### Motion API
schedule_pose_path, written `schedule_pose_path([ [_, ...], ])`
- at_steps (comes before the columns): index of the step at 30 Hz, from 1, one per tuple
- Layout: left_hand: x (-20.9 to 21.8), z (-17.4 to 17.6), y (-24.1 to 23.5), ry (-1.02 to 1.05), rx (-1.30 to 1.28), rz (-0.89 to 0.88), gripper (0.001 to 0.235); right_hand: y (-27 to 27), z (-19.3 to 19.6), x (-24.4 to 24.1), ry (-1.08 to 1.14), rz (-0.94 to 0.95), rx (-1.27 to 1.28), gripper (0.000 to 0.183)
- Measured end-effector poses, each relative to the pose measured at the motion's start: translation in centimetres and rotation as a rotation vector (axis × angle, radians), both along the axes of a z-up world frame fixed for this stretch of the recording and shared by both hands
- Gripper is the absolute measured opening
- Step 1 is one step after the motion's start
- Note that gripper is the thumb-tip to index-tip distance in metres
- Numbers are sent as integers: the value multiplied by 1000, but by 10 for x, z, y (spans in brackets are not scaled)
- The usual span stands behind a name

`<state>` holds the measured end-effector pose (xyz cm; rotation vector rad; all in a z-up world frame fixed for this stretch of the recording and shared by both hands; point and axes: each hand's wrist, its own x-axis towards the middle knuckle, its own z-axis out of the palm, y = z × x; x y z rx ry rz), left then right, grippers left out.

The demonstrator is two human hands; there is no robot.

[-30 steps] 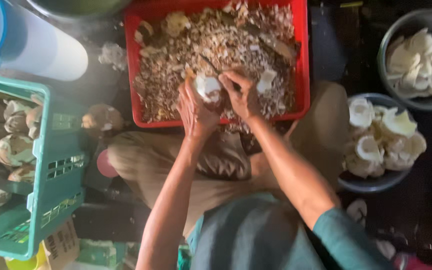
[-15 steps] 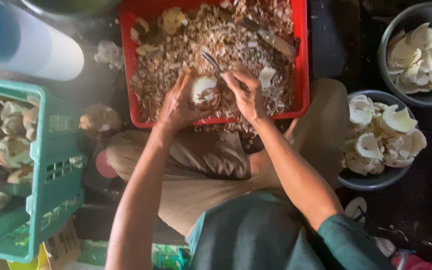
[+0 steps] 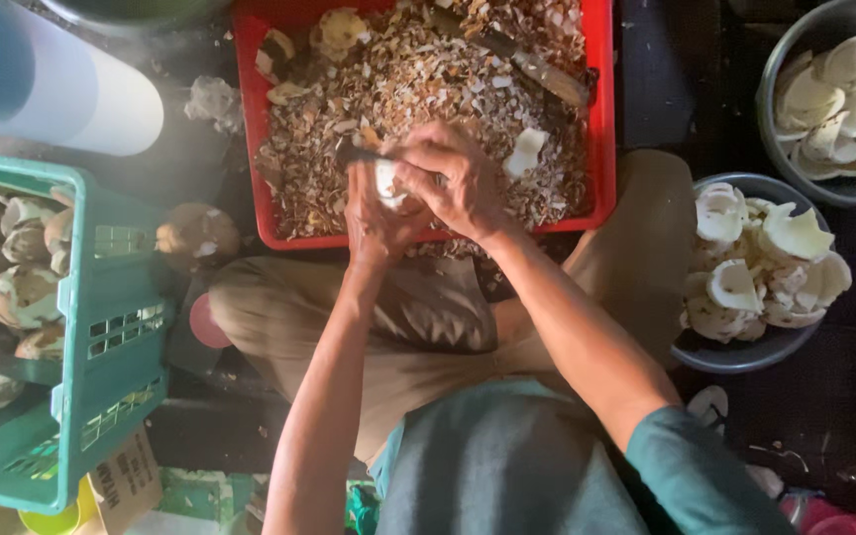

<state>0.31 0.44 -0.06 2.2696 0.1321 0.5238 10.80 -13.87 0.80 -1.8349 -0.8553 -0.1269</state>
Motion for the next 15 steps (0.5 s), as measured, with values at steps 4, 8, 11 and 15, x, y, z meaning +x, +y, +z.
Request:
schedule_pose_path([
  [4, -3, 9, -1, 8, -70, 51, 101, 3, 3, -8, 458, 51, 98, 22],
  [8, -10, 13, -11, -23, -102, 118, 93, -1, 3, -24, 126, -80, 26, 20],
  [11, -1, 12, -15, -105, -154, 123, 91, -5, 11, -24, 194, -85, 88, 21],
  [15, -4, -12, -16, -39, -90, 122, 59, -2, 22, -37, -126, 4, -82, 22],
])
